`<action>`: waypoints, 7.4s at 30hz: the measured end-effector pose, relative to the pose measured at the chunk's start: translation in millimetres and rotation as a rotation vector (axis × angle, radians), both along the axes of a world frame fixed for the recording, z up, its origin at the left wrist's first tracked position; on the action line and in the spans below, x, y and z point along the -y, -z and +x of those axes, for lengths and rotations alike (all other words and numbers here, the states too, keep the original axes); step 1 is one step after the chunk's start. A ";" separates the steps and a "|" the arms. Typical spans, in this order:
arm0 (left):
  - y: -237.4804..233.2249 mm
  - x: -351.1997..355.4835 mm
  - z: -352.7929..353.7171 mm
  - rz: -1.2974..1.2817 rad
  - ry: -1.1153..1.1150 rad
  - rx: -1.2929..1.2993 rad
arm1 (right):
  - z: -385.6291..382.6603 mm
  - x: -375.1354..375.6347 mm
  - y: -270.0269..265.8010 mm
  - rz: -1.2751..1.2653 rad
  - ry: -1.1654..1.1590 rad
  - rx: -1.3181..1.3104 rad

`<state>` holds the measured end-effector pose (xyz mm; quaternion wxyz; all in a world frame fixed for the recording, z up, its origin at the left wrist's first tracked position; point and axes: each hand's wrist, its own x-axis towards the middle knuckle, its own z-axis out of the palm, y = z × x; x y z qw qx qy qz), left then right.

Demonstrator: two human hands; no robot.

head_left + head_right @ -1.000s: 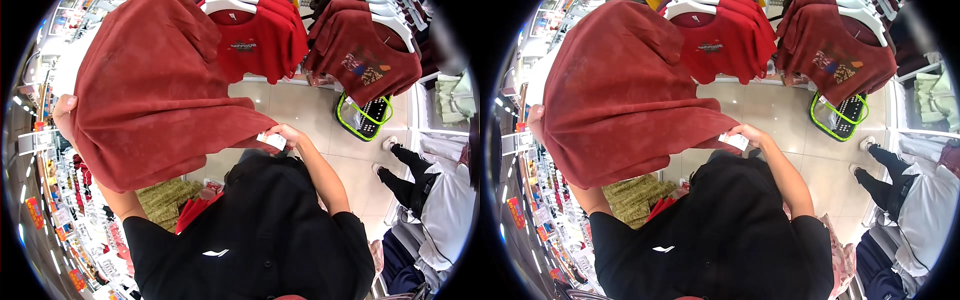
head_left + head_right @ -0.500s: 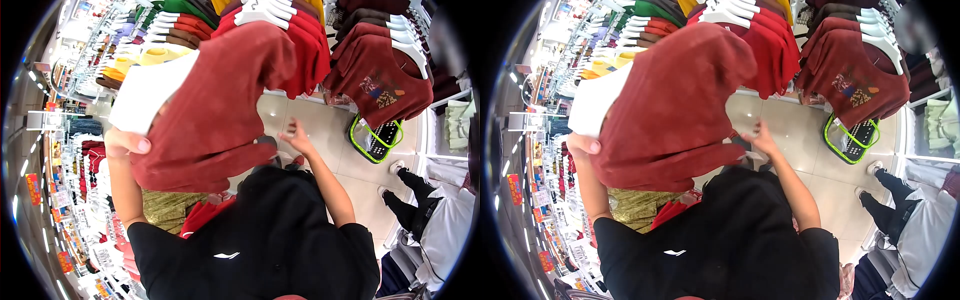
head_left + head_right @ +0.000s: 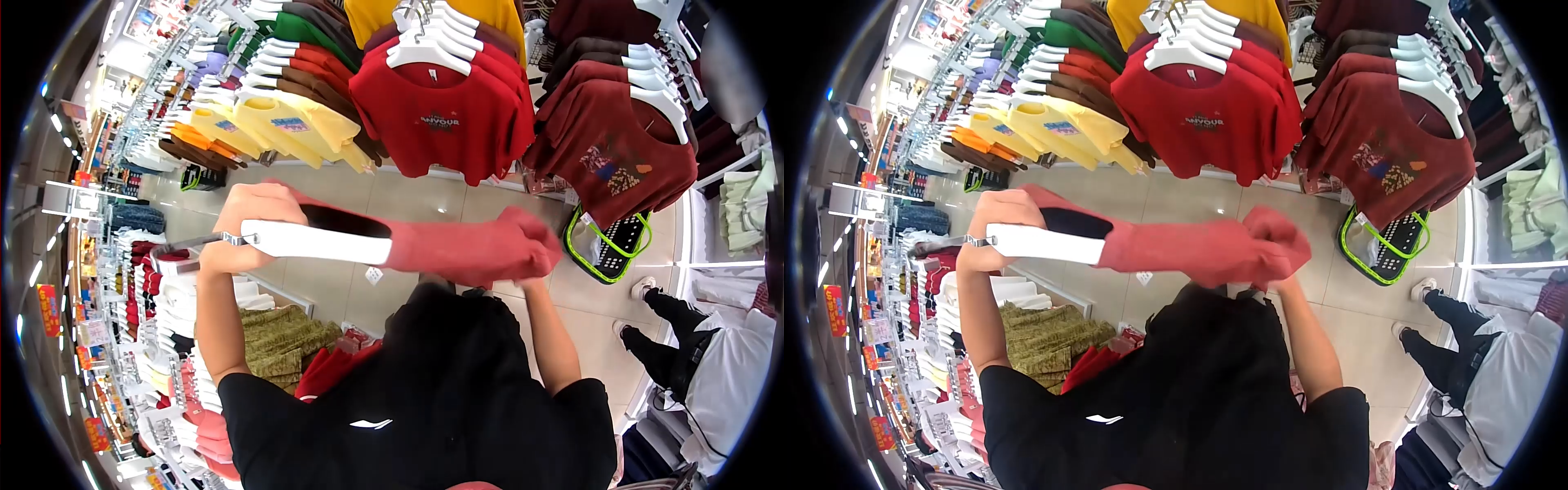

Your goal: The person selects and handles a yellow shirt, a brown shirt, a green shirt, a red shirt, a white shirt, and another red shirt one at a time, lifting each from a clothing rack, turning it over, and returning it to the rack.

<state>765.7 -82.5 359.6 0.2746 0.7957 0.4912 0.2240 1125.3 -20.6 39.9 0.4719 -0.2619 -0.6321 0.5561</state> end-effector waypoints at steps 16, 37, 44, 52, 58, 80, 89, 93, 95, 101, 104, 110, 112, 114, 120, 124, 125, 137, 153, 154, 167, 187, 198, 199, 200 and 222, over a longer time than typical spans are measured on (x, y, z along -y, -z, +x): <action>78.1 -37.2 -25.7 0.619 -0.817 0.829 | -99.9 72.8 -84.0 0.362 -0.860 0.198; 77.7 -44.6 37.9 -0.138 -0.208 1.930 | -66.1 -82.2 -75.6 0.082 0.263 0.269; 70.8 -41.8 50.7 -0.168 -0.259 1.924 | -61.9 -93.7 -57.0 -0.266 -0.023 -0.020; 78.6 -50.9 67.1 -0.245 -0.185 1.962 | -27.1 -86.5 -47.8 -0.196 0.084 0.081; 83.1 -69.3 130.0 -0.193 -0.011 1.526 | 43.8 -90.3 -65.5 -0.057 0.383 0.010; 170.7 -224.7 268.2 -0.813 0.571 0.708 | 155.8 -122.8 -146.3 0.617 0.711 0.750; 551.5 -205.0 98.4 -0.516 -0.510 0.218 | 274.3 -228.9 -151.4 0.161 0.901 0.772; 683.1 -83.9 24.2 -0.602 0.251 -0.667 | 302.1 -276.3 -138.8 0.193 0.889 0.943; 682.0 -52.2 28.2 -0.896 0.048 -0.521 | 304.9 -294.1 -137.2 0.144 0.860 1.024; 679.5 4.9 41.2 -0.763 0.182 -0.607 | 333.1 -334.2 -74.8 0.196 0.808 1.080; 631.4 -30.3 82.6 -0.841 -0.658 -0.071 | 336.5 -353.7 -55.4 0.150 0.848 0.971; 577.0 -94.5 125.8 -0.736 -0.853 0.368 | 329.3 -352.0 -50.4 0.422 0.873 0.961; 546.1 -101.7 133.4 -0.533 -0.824 0.415 | 316.5 -334.7 -63.0 0.546 0.924 0.942; 513.6 -107.0 123.9 -0.321 -0.838 0.444 | 305.4 -312.0 -71.3 0.631 1.027 0.839; 130.1 -122.9 157.7 0.379 -0.997 0.053 | 270.1 -233.0 6.5 0.212 1.078 0.348; 0.0 -49.6 210.9 1.269 -0.781 -0.161 | 216.6 -200.2 21.7 0.135 0.675 0.337; -13.9 -30.1 220.9 1.452 -0.713 -0.214 | 209.2 -199.4 28.1 0.087 0.606 0.292; -82.1 34.5 310.1 1.201 -0.861 -0.505 | 153.1 -206.5 6.1 0.049 0.153 0.240; -40.9 49.4 185.5 1.725 -0.851 -0.384 | 6.2 -279.5 -49.1 0.472 0.276 0.423; -32.5 50.6 179.0 1.704 -0.883 -0.332 | -7.4 -292.0 -55.3 0.539 0.319 0.433; 477.6 145.1 67.6 -1.230 -1.130 -0.044 | -147.7 -314.1 -54.3 0.807 0.510 0.665; 604.4 175.7 13.7 -0.489 -1.952 1.007 | -423.5 -237.7 -69.6 0.548 -0.208 0.316; 621.1 213.7 66.7 -0.832 -1.782 0.639 | -615.9 -246.7 -81.2 0.674 -0.332 0.456; 617.6 220.2 73.9 -0.872 -1.750 0.598 | -627.9 -248.8 -78.9 0.672 -0.318 0.472; 616.1 226.1 76.0 -0.899 -1.750 0.601 | -638.0 -250.7 -76.4 0.672 -0.302 0.486; 570.4 133.2 -394.2 -0.474 -1.666 1.010 | -673.9 -225.7 -170.4 0.333 -0.360 0.557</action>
